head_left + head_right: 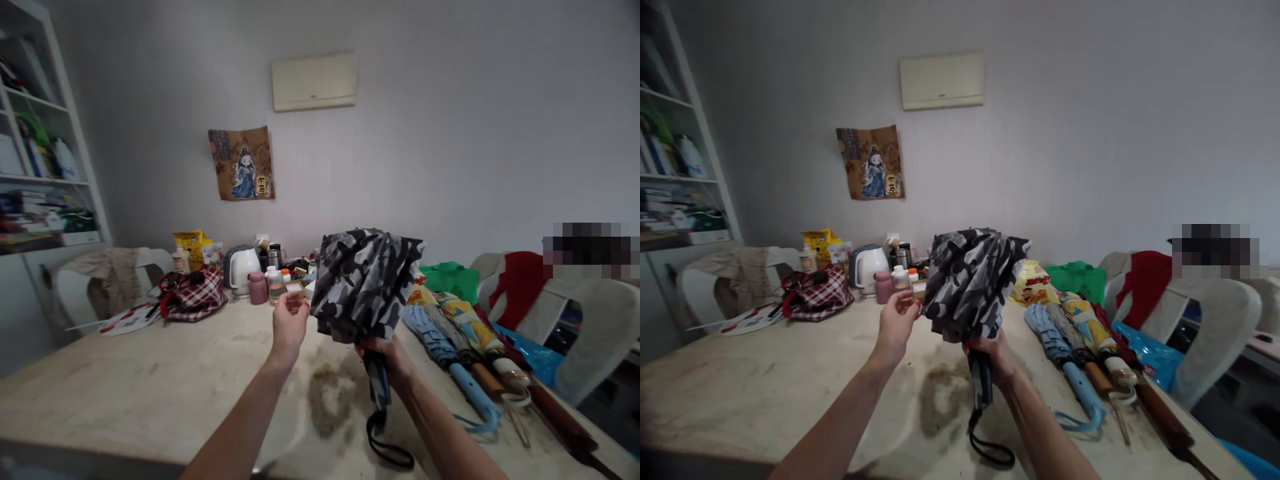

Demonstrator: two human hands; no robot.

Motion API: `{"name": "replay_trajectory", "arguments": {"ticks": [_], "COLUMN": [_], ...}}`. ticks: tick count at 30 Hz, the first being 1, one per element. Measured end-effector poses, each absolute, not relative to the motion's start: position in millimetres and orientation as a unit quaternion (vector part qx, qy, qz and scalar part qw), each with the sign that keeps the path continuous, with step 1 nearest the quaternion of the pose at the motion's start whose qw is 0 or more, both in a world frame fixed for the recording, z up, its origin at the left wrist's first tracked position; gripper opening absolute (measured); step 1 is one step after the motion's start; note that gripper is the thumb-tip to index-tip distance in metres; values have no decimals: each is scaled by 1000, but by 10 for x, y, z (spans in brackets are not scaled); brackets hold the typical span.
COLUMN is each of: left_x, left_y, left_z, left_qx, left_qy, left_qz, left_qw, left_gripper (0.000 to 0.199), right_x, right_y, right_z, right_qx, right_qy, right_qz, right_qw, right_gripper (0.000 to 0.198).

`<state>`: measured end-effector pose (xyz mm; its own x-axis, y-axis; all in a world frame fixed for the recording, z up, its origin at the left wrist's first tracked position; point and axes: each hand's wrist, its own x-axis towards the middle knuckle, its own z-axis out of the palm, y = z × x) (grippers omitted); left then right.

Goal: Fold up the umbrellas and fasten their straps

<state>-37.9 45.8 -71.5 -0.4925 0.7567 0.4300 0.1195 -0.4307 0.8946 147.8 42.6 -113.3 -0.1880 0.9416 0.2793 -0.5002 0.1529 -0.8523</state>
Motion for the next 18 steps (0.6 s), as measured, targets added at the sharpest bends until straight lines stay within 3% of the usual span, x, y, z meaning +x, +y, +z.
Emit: {"name": "replay_trajectory", "arguments": {"ticks": [4,6,9,15,18], "left_x": [-196,-71,39,86,200], "left_y": [-62,-216,-166,92,34], "left_z": [-623,-585,-620,-783,-797], "left_qx": [588,677,724,712,728], "left_qy": [343,298,333,393,367], "left_qz": [696,610,556,580,578], "left_qw": [-228,-284,-236,-49,39], "left_gripper": [38,39,41,60,41], "right_x": [1516,1536,1559,1541,1547], "right_y": [468,486,494,508,541], "right_z": [-1184,-1240,-1316,-1381,-1422], "right_qx": [-245,-251,-240,-224,-233], "right_qy": [-485,-489,-480,-480,-492], "right_qz": [616,620,631,645,633], "right_qw": [570,559,561,550,550], "right_gripper": [28,34,45,62,64]}}
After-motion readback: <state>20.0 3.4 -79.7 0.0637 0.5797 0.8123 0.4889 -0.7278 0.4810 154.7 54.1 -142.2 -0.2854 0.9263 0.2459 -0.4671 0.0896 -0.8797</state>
